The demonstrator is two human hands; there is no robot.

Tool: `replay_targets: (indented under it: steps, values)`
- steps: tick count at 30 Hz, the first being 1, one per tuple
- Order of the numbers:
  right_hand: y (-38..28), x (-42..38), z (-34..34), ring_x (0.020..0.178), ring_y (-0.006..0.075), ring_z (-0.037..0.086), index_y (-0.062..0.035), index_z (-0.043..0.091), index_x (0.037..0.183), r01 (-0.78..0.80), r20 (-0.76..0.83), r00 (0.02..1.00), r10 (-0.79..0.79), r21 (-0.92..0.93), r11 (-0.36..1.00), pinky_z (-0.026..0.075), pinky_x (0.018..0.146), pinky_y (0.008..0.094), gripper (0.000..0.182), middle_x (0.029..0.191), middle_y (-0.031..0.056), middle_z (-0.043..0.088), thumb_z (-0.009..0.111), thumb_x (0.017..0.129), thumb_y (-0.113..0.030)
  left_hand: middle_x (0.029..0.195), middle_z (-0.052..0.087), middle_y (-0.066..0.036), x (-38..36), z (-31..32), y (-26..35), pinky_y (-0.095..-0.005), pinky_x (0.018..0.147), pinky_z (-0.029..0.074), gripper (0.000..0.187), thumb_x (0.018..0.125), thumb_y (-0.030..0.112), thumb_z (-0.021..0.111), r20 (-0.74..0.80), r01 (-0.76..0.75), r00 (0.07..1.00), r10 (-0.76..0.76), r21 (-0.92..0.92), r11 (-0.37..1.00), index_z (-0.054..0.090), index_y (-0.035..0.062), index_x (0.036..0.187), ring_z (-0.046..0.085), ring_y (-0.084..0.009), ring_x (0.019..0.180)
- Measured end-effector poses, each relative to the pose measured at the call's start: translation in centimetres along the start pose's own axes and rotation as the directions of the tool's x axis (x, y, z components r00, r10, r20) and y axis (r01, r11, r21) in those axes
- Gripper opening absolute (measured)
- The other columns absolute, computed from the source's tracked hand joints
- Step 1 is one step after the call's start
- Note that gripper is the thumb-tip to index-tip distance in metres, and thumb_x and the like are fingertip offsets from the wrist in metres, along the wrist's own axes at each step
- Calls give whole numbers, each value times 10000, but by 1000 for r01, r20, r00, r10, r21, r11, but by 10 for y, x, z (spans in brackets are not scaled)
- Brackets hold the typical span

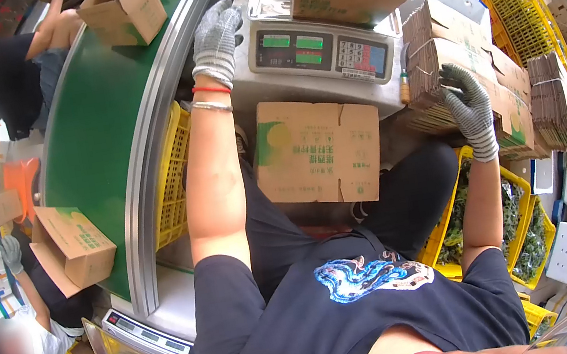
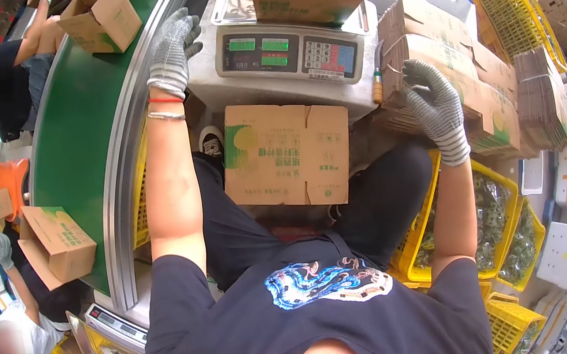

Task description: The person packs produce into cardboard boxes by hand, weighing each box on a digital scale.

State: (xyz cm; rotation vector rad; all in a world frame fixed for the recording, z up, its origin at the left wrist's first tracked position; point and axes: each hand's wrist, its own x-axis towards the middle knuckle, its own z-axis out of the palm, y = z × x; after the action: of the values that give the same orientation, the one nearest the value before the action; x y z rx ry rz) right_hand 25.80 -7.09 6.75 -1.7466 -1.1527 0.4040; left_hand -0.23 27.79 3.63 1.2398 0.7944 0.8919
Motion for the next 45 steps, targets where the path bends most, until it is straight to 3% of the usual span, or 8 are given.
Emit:
replay_targets:
  steps: [8, 14, 21, 29, 30, 36, 39, 45]
  values:
    - [-67, 50, 21, 973, 130, 612, -35, 618, 1115, 180, 48, 983, -175, -178, 967, 509, 814, 275, 303, 1076, 63, 638, 612, 813, -16, 1056, 627, -68, 18, -19, -9, -285, 739, 479, 403, 848, 210, 614, -33, -229, 967, 251, 307, 924, 560, 28, 1204, 588, -139, 915]
    - [-95, 159, 44, 831, 157, 655, -109, 657, 1078, 303, 38, 946, -322, -454, 838, 506, 769, 296, 271, 928, 86, 686, 643, 815, -171, 1134, 628, -170, 8, -13, 6, -317, 938, 434, 455, 809, 245, 622, -17, -218, 972, 233, 291, 932, 574, -9, 1183, 591, -247, 1068]
    - [-80, 259, 93, 894, 284, 644, -223, 682, 1006, 121, 105, 993, -61, -795, 595, 499, 825, 372, 247, 959, 63, 682, 677, 758, -226, 1132, 629, -180, 1, -9, 13, -321, 924, 449, 435, 809, 238, 625, 28, -260, 963, 269, 371, 892, 579, -8, 1164, 605, -261, 1060]
    - [-56, 272, 61, 890, 312, 624, -144, 699, 927, 217, -56, 940, -338, -668, 712, 487, 834, 370, 194, 992, 118, 643, 645, 763, -234, 1068, 651, -177, -6, -12, 23, -334, 900, 460, 432, 802, 278, 621, 45, -296, 951, 305, 413, 861, 600, 7, 1138, 621, -272, 1014]
    - [-72, 257, 60, 836, 169, 619, -92, 689, 886, 190, -20, 954, -298, -731, 656, 481, 772, 273, 162, 914, 74, 672, 653, 783, -211, 1071, 651, -174, -8, -11, 24, -334, 900, 460, 429, 801, 277, 621, 46, -294, 952, 302, 407, 865, 601, 10, 1137, 620, -273, 1017]
    - [-42, 267, 53, 836, 200, 641, -129, 710, 881, 75, 189, 976, 110, -762, 643, 492, 774, 297, 215, 888, 91, 688, 684, 750, -298, 1090, 647, -164, -8, -10, 18, -332, 903, 458, 409, 813, 276, 615, 59, -298, 952, 301, 408, 863, 608, 19, 1131, 613, -276, 1036]
    - [-68, 246, 68, 807, 224, 650, -156, 718, 880, 149, 208, 974, 93, -891, 429, 500, 759, 311, 208, 881, 81, 691, 688, 742, -308, 1097, 644, -166, -10, -8, 22, -328, 907, 455, 394, 823, 275, 610, 64, -285, 956, 286, 433, 855, 612, 29, 1131, 612, -274, 1041]
    - [-58, 257, 54, 749, 199, 631, -104, 697, 847, 81, 165, 981, 103, -827, 557, 496, 733, 292, 173, 800, 82, 675, 700, 742, -242, 1111, 640, -148, -5, -7, 18, -342, 912, 451, 430, 813, 327, 588, 77, -262, 962, 261, 525, 810, 613, 52, 1143, 604, -292, 1044]
